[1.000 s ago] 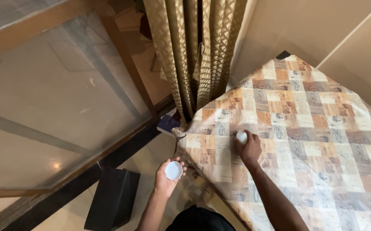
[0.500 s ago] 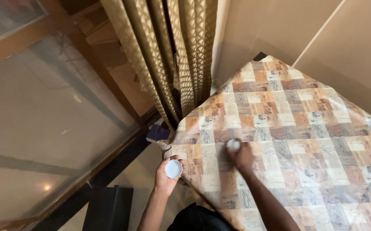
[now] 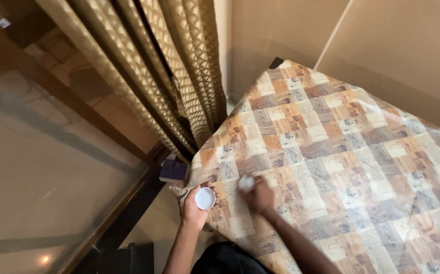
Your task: The person cleans a rectangular table covered with a patterned tablecloth. They open a small white container and use a white cloth to wipe the table surface in circular and back-and-forth motions, covering the entire area.
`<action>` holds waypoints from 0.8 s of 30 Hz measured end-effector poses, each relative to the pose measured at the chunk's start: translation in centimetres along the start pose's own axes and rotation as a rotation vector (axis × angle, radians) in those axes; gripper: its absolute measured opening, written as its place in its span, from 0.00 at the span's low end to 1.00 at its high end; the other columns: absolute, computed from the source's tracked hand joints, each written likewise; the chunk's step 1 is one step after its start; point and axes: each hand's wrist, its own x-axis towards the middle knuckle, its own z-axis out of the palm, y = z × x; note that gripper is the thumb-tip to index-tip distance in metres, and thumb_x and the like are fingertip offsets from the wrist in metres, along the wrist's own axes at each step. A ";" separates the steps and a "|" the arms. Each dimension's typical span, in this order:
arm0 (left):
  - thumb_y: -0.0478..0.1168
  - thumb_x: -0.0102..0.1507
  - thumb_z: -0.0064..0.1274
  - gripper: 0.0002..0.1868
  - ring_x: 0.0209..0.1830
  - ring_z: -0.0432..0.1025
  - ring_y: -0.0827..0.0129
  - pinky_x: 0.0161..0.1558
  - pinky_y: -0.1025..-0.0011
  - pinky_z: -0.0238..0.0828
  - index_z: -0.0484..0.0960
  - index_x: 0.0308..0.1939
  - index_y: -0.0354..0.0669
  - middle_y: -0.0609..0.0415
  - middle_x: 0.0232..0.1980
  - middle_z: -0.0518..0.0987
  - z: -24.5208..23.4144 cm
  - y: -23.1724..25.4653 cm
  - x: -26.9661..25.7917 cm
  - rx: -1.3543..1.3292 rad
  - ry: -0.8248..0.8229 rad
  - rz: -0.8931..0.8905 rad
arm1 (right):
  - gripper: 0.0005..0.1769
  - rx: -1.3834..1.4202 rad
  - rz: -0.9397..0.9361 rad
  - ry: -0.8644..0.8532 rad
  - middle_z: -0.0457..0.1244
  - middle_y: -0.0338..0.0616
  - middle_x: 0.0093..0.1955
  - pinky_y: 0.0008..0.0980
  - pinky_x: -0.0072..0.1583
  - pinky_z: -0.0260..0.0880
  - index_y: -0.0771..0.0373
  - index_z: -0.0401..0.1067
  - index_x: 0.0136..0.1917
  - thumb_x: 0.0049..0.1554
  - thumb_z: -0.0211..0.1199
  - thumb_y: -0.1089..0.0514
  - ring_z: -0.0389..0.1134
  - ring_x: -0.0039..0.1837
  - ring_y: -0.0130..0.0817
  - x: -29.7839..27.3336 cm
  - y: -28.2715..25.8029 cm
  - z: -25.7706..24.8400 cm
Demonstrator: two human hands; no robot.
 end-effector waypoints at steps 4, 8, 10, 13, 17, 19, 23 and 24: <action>0.49 0.68 0.44 0.21 0.42 0.78 0.53 0.42 0.59 0.76 0.80 0.52 0.35 0.45 0.44 0.83 0.0 0.6 1.6 0.019 -0.009 -0.054 | 0.36 -0.100 0.324 0.144 0.64 0.54 0.57 0.46 0.52 0.74 0.55 0.70 0.66 0.52 0.73 0.36 0.68 0.55 0.47 5.1 4.4 -5.6; 0.50 0.67 0.44 0.21 0.42 0.78 0.54 0.42 0.59 0.76 0.79 0.52 0.37 0.45 0.44 0.83 0.1 1.6 4.0 0.023 -0.082 -0.133 | 0.40 -0.016 0.226 0.277 0.65 0.54 0.55 0.49 0.49 0.72 0.57 0.69 0.65 0.45 0.76 0.40 0.68 0.53 0.49 4.0 3.4 -4.0; 0.49 0.67 0.43 0.20 0.42 0.78 0.54 0.42 0.59 0.77 0.79 0.51 0.37 0.45 0.43 0.83 0.8 2.1 5.4 0.022 -0.118 -0.175 | 0.32 0.126 0.229 0.258 0.67 0.54 0.47 0.48 0.49 0.71 0.63 0.70 0.57 0.49 0.75 0.41 0.70 0.49 0.52 0.3 -0.9 0.8; 0.49 0.68 0.43 0.20 0.43 0.78 0.54 0.42 0.58 0.77 0.79 0.51 0.37 0.45 0.43 0.82 1.6 3.0 6.8 0.032 -0.149 -0.238 | 0.29 0.093 -0.073 0.107 0.65 0.55 0.51 0.48 0.47 0.71 0.59 0.74 0.59 0.48 0.74 0.45 0.70 0.49 0.54 -7.6 -7.0 4.8; 0.49 0.68 0.42 0.21 0.43 0.77 0.53 0.43 0.59 0.77 0.79 0.52 0.35 0.44 0.44 0.82 3.2 4.1 8.5 0.102 -0.193 -0.295 | 0.33 0.084 0.043 0.130 0.66 0.54 0.49 0.49 0.48 0.72 0.56 0.75 0.58 0.43 0.78 0.42 0.70 0.48 0.54 -8.8 -7.9 3.8; 0.49 0.68 0.42 0.21 0.43 0.77 0.53 0.43 0.59 0.77 0.79 0.52 0.35 0.44 0.44 0.82 3.0 4.4 8.3 0.130 -0.201 -0.317 | 0.31 -0.002 0.359 0.164 0.66 0.48 0.55 0.44 0.50 0.74 0.53 0.72 0.63 0.49 0.71 0.41 0.72 0.48 0.45 -6.9 -4.7 2.0; 0.49 0.68 0.41 0.21 0.42 0.77 0.54 0.43 0.60 0.77 0.79 0.52 0.35 0.44 0.44 0.82 2.7 4.5 8.5 0.146 -0.259 -0.370 | 0.35 -0.134 0.585 0.326 0.64 0.53 0.55 0.44 0.48 0.74 0.54 0.69 0.68 0.54 0.69 0.36 0.70 0.51 0.44 -6.0 1.4 -2.9; 0.49 0.69 0.41 0.21 0.42 0.77 0.54 0.43 0.60 0.77 0.79 0.52 0.35 0.44 0.43 0.82 2.8 4.5 8.7 0.140 -0.287 -0.379 | 0.34 -0.166 0.602 0.340 0.64 0.53 0.56 0.44 0.48 0.74 0.53 0.69 0.68 0.54 0.68 0.36 0.69 0.52 0.44 -6.2 1.6 -3.4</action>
